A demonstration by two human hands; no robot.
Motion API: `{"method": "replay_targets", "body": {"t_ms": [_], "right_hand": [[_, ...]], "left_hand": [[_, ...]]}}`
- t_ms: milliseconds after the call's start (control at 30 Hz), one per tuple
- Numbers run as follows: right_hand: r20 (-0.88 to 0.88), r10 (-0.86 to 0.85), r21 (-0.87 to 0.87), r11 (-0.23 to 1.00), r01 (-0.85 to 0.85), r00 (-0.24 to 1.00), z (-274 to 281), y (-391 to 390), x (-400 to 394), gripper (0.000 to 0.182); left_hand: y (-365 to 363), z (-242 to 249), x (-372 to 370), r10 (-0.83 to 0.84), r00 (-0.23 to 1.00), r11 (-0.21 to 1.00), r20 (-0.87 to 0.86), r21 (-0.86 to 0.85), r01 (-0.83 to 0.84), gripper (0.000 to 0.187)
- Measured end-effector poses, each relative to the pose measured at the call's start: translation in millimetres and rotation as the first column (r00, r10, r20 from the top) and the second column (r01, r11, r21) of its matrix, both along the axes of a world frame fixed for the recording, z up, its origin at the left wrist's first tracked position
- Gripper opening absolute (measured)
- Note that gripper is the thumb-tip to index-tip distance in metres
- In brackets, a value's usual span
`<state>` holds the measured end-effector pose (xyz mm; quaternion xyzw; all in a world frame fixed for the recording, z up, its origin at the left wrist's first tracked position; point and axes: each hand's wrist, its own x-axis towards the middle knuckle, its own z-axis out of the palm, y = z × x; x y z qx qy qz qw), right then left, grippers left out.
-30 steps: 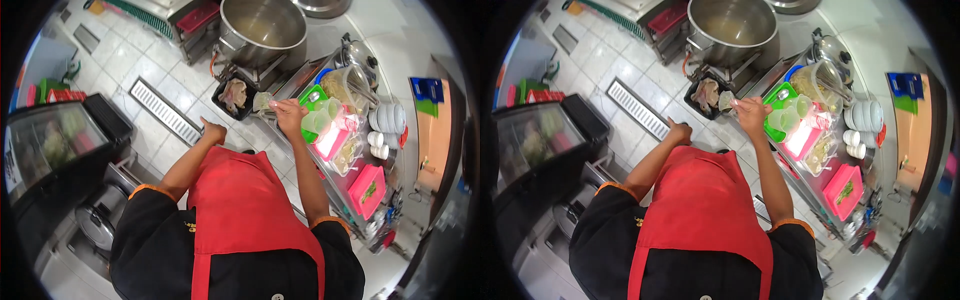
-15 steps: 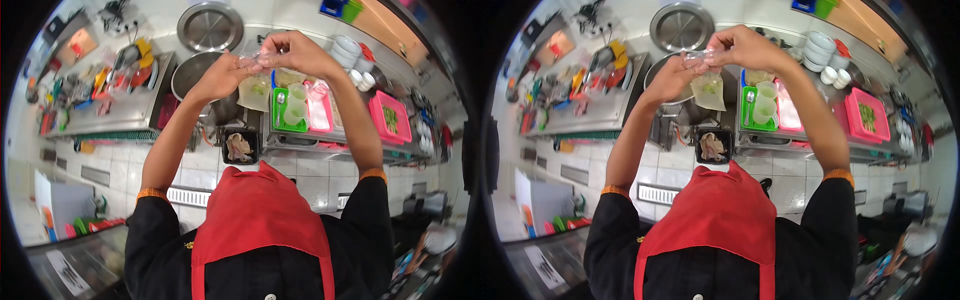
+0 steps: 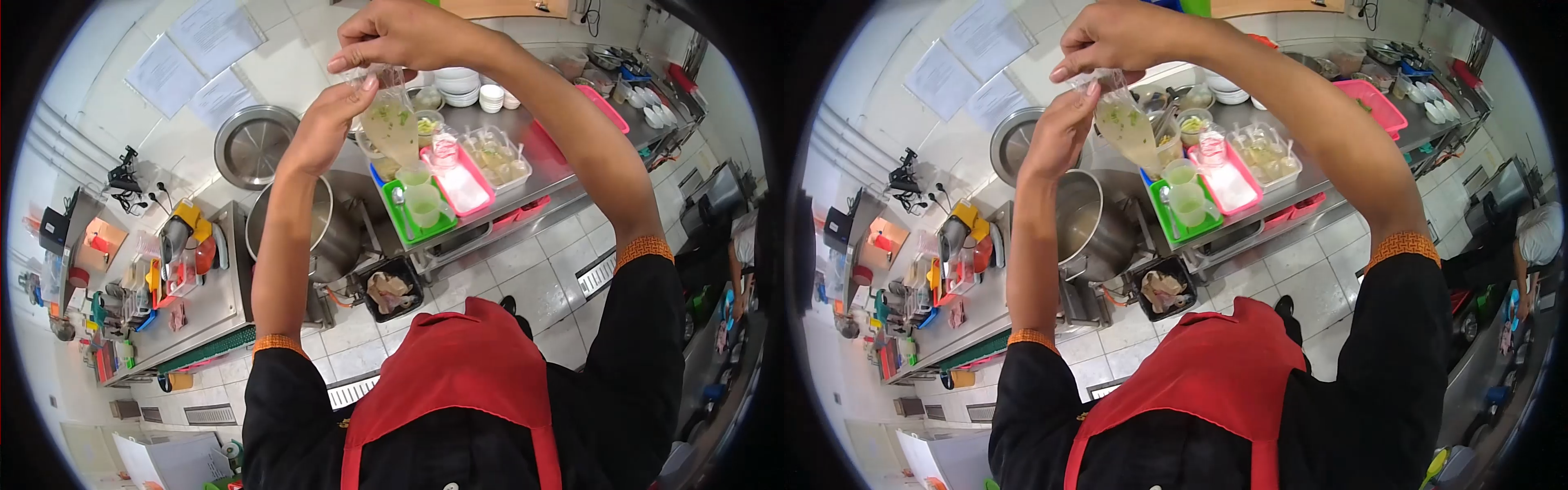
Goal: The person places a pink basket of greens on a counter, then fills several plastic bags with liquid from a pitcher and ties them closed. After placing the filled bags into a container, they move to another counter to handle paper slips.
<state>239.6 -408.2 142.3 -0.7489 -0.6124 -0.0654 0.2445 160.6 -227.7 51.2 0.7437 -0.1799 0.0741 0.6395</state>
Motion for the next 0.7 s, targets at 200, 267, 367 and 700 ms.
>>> {"method": "replay_targets", "body": {"t_ms": [200,267,367,700], "right_hand": [[-0.346,0.170,0.086,0.985,-0.150,0.922,14,-86,47,0.016],[-0.285,0.115,0.071,0.993,-0.099,0.952,23,-117,58,0.013],[-0.120,0.067,0.043,0.997,-0.062,0.990,27,-157,75,0.013],[0.060,0.102,0.091,0.990,-0.108,0.993,23,-245,148,0.017]], "left_hand": [[-84,31,45,-0.296,0.955,0.952,-0.015,0.081,0.297,0.047],[-117,33,58,-0.251,0.968,0.964,0.017,0.096,0.248,0.048],[-163,34,74,-0.021,1.000,0.998,0.021,-0.051,0.022,0.048],[-265,52,121,-0.037,0.998,0.998,-0.044,-0.043,0.035,0.041]]}}
